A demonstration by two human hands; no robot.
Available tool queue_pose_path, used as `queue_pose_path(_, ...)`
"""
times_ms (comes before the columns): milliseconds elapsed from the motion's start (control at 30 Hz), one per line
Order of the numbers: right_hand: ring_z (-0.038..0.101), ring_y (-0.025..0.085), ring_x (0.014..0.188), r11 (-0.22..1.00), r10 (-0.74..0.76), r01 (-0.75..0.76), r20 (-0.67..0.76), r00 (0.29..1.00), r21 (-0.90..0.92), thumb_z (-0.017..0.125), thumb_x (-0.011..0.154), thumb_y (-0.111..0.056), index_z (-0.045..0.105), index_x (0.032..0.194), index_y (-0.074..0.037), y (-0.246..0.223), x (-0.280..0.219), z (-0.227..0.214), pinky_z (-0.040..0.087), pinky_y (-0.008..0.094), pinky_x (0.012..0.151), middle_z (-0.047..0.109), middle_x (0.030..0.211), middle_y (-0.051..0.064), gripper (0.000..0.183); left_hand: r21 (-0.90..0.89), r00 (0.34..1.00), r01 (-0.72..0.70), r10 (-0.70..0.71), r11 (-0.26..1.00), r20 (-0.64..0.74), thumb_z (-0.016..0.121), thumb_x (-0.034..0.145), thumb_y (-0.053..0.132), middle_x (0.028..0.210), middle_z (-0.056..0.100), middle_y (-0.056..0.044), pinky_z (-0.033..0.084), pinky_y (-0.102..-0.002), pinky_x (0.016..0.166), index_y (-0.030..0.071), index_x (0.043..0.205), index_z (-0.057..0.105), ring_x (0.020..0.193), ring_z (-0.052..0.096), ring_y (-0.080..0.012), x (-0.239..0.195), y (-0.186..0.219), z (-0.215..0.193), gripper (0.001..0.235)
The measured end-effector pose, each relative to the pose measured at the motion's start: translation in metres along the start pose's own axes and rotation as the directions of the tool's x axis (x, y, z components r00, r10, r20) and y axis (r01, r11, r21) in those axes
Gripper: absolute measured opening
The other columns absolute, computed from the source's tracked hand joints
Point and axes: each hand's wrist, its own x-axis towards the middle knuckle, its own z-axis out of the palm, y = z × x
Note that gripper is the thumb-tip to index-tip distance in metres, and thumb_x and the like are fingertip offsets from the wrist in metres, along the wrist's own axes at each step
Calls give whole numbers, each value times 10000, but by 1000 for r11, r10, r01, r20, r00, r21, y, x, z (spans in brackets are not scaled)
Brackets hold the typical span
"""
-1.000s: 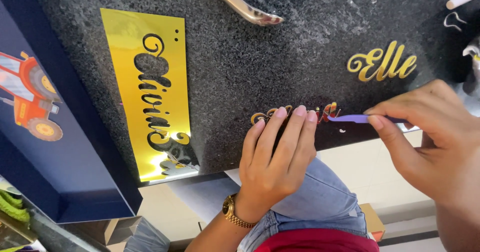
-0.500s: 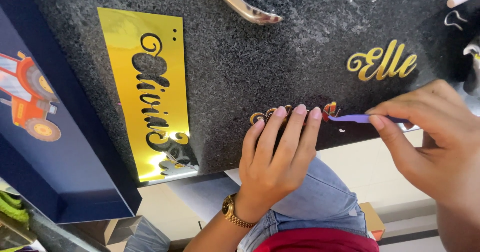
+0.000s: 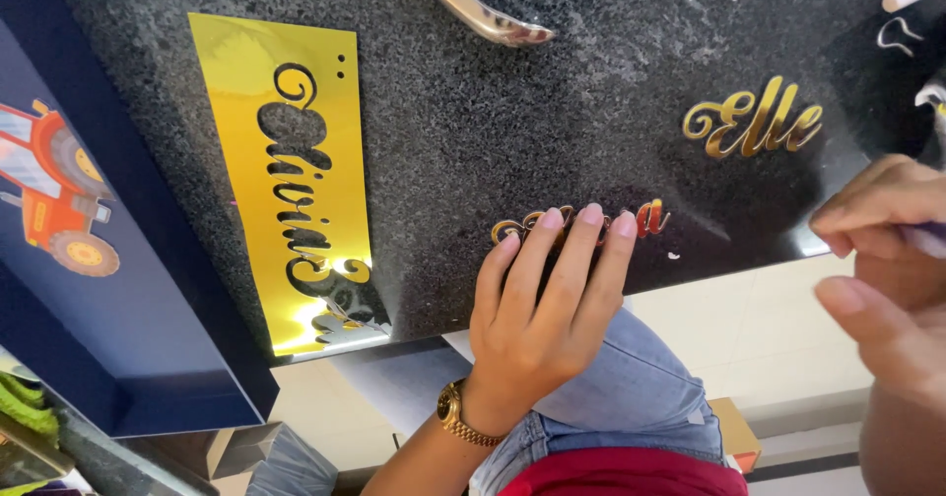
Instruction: Assembling a decorative nameplate by gluing small cut-out letters and shapes onto a base.
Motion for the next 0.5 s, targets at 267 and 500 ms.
queue_pose_path(267, 448, 251, 645, 890, -326, 336, 83, 942, -308, 766, 908, -34, 726, 974, 32, -22, 23, 31, 381, 347, 671, 477, 574, 46, 102, -58, 998, 15, -18, 998, -57, 634, 1031, 191, 1166, 754, 32, 550, -324, 948, 202, 1123, 762, 1045, 759, -163, 1, 0, 4, 158)
queue_pose_path(500, 389, 263, 567, 616, -627, 660, 238, 741, -431, 676, 988, -106, 830, 1029, -50, -30, 48, 57, 355, 366, 581, 461, 618, 12, 169, -55, 997, 18, -22, 998, -74, 707, 1020, 200, 1184, 736, 34, 562, -313, 945, 189, 1087, 779, 1065, 741, -143, 1, -1, 4, 99)
